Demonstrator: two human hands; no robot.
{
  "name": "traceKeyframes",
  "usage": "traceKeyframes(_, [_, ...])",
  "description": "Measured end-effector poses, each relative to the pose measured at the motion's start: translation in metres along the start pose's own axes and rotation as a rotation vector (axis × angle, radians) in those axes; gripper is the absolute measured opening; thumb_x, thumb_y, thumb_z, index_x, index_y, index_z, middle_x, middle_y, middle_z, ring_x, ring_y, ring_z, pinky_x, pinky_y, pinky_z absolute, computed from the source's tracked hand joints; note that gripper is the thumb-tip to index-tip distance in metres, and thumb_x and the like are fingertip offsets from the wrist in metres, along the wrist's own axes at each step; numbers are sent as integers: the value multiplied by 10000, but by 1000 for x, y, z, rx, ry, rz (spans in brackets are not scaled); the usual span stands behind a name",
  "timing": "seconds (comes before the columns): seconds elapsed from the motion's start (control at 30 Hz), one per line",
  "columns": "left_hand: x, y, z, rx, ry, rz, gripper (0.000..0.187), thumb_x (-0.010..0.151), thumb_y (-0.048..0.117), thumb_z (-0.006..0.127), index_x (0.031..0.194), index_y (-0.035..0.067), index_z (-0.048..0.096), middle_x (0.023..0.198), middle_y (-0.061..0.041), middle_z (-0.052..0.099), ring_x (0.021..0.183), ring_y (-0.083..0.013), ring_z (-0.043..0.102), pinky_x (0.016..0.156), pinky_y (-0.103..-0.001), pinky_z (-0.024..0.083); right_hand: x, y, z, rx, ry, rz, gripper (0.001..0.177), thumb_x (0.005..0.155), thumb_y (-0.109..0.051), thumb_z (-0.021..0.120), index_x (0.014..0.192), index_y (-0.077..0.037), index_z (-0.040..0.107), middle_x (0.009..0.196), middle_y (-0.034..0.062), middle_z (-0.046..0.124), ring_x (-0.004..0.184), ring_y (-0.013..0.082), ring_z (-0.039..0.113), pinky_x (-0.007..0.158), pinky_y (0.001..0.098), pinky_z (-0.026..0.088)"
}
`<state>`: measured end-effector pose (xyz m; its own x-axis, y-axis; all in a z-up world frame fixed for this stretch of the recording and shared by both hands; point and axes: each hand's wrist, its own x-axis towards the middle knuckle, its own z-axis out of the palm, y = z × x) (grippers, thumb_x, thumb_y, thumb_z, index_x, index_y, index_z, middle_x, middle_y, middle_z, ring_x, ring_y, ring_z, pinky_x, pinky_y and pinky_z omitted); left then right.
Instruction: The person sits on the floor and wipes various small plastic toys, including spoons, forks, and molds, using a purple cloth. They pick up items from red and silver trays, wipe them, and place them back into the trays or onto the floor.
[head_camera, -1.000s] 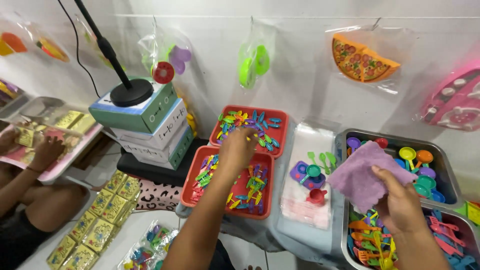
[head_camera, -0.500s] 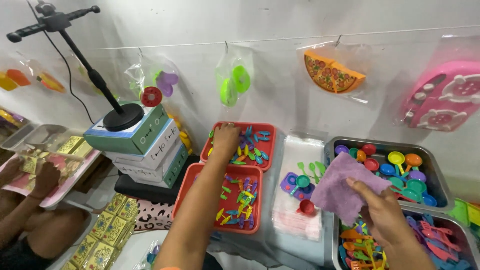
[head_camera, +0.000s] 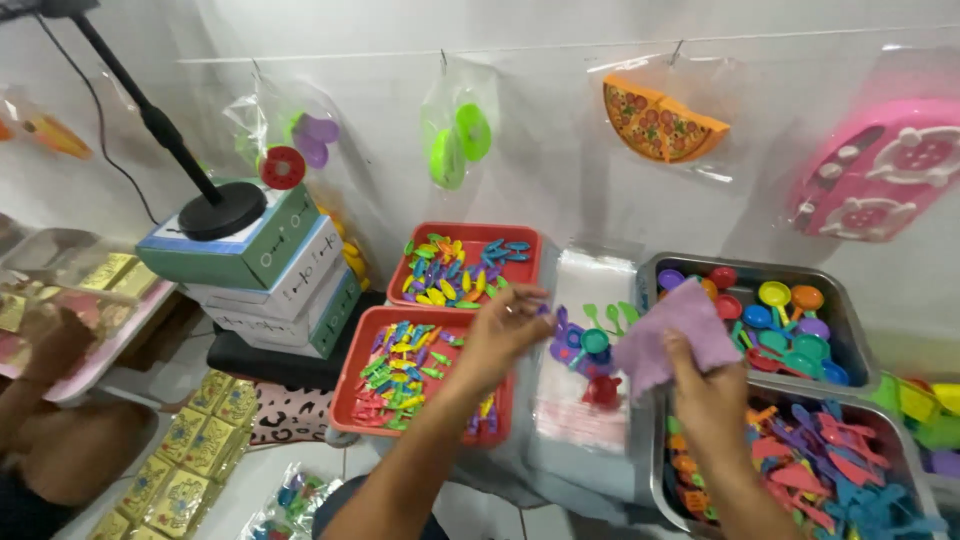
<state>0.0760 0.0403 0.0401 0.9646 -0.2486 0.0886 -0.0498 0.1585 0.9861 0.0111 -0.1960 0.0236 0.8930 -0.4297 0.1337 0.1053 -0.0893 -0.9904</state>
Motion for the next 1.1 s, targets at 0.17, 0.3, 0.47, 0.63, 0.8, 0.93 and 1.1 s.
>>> traceKeyframes(0.17, [-38, -73, 58, -441, -65, -145, 216, 933, -10, 659, 1148, -31, 644, 1027, -141, 669, 879, -187, 658, 857, -314, 593, -31, -15, 10, -156, -215, -267, 402, 887, -115, 705, 1267, -37, 600, 997, 96, 730, 775, 164, 700, 656, 282, 573])
traceKeyframes(0.3, [-45, -118, 51, -134, 281, -194, 294, 739, -81, 758, 1028, -64, 707, 935, -147, 744, 816, -193, 691, 718, -283, 575, -35, -32, 9, -208, -528, -460, 709, 914, -691, 448, 1011, -29, 684, 1191, 113, 642, 1098, 243, 611, 964, 381, 468])
traceKeyframes(0.47, [-46, -118, 39, -157, 281, -76, 286, 778, -35, 806, 1057, -21, 745, 969, -142, 768, 916, -206, 686, 831, -371, 577, -28, 6, 22, -23, -378, -78, 374, 789, -25, 837, 1137, 10, 704, 1037, 147, 763, 943, 196, 720, 851, 331, 606])
traceKeyframes(0.63, [-55, -73, 45, -235, 260, 52, 357, 767, 32, 879, 1103, 40, 761, 1015, -145, 794, 1019, -220, 707, 961, -403, 570, -35, -5, 29, -151, -382, -33, 386, 782, 74, 772, 1154, -27, 788, 978, 122, 803, 876, 128, 678, 777, 331, 625])
traceKeyframes(0.8, [-64, -59, 45, -133, 135, 99, 344, 800, -60, 734, 1134, 19, 733, 976, -111, 769, 941, -167, 683, 842, -324, 562, -36, -12, 29, -472, -320, -388, 308, 712, 35, 768, 1011, -37, 794, 771, 48, 660, 669, 107, 581, 607, 250, 493])
traceKeyframes(0.93, [-69, -44, 42, -56, 59, 86, 433, 774, -90, 670, 1193, 18, 694, 995, -75, 762, 845, -127, 680, 731, -248, 552, -45, -24, 31, -675, -293, -653, 295, 734, 37, 732, 1027, 10, 755, 808, 30, 667, 616, 131, 562, 556, 244, 451])
traceKeyframes(1.1, [-68, -47, 43, 97, 134, 118, 383, 770, -16, 711, 1150, 29, 686, 989, -83, 770, 845, -152, 718, 737, -268, 597, -42, -23, 30, -744, -365, -647, 278, 790, -6, 682, 1066, -13, 705, 920, 55, 700, 687, 169, 621, 634, 275, 506])
